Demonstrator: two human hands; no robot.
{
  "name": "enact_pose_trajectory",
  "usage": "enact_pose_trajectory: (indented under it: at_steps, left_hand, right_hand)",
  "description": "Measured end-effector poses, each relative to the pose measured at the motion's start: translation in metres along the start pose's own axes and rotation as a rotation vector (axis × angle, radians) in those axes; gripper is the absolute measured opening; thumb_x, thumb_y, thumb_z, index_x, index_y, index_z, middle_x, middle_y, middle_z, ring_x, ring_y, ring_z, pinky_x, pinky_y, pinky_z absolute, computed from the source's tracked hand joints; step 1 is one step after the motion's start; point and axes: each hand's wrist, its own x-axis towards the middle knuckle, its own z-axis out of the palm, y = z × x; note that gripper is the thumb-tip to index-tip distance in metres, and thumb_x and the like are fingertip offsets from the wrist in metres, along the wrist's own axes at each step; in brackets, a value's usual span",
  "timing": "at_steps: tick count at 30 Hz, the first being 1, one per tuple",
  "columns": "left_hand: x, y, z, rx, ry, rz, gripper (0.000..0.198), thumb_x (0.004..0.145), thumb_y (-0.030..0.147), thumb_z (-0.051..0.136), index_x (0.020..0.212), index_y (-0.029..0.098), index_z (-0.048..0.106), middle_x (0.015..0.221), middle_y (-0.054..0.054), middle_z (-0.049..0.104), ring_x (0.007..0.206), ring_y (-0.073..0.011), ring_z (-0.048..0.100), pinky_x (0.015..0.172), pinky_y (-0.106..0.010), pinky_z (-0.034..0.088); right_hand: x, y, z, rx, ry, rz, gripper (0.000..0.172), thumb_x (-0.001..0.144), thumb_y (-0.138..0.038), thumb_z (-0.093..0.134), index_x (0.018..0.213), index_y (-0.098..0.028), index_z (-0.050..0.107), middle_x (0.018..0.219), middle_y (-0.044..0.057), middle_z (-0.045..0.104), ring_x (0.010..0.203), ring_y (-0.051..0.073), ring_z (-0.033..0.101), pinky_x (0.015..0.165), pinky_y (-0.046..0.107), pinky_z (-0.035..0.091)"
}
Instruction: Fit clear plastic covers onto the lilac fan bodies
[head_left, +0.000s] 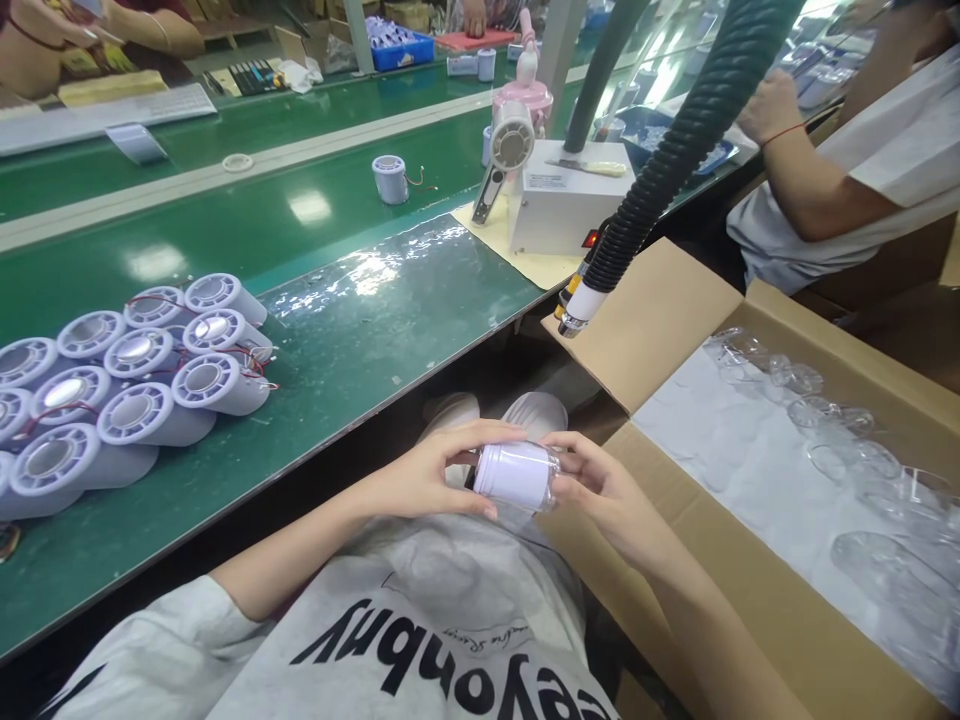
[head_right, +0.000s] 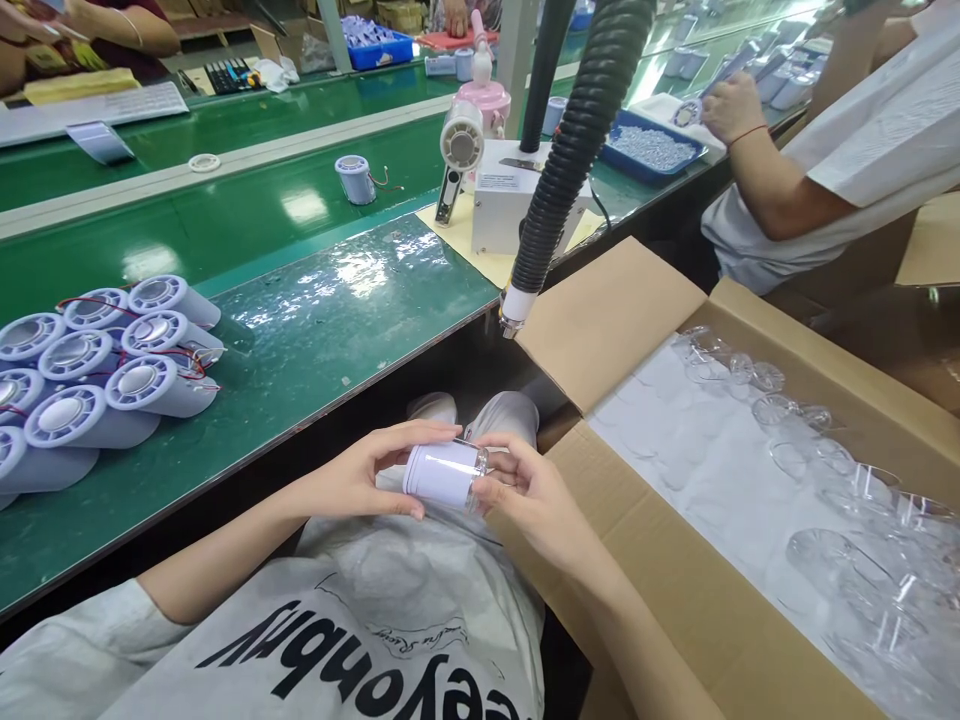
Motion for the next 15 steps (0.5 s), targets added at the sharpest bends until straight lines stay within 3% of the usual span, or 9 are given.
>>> enact_pose_trajectory:
  at_steps: [8,15]
  left_hand:
    - [-0.001,-0.001,0.001,-0.024,-0.01,0.004,0.071,0.071,0.025,0.082,0.136,0.03,0.054,0.142,-0.01,0.053,0.134,-0.0297,0.047,0.107,-0.044,0.045]
    - [-0.001,-0.002,0.0,-0.043,-0.022,0.009,0.072,0.07,0.024,0.082,0.136,0.03,0.053,0.143,-0.01,0.052,0.135,-0.0297,0.046,0.108,-0.045,0.043]
  right_hand:
    - [0.005,0.008,0.002,0.055,0.025,0.1,0.045,0.084,-0.059,0.065,0.103,-0.019,0.054,0.077,0.0,0.065,0.058,0.014,0.066,0.059,0.027,0.055]
    - [0.01,0.009,0.011,0.171,0.015,0.201,0.055,0.079,-0.071,0.061,0.089,-0.017,0.054,0.064,0.001,0.065,0.047,0.013,0.062,0.041,0.019,0.048]
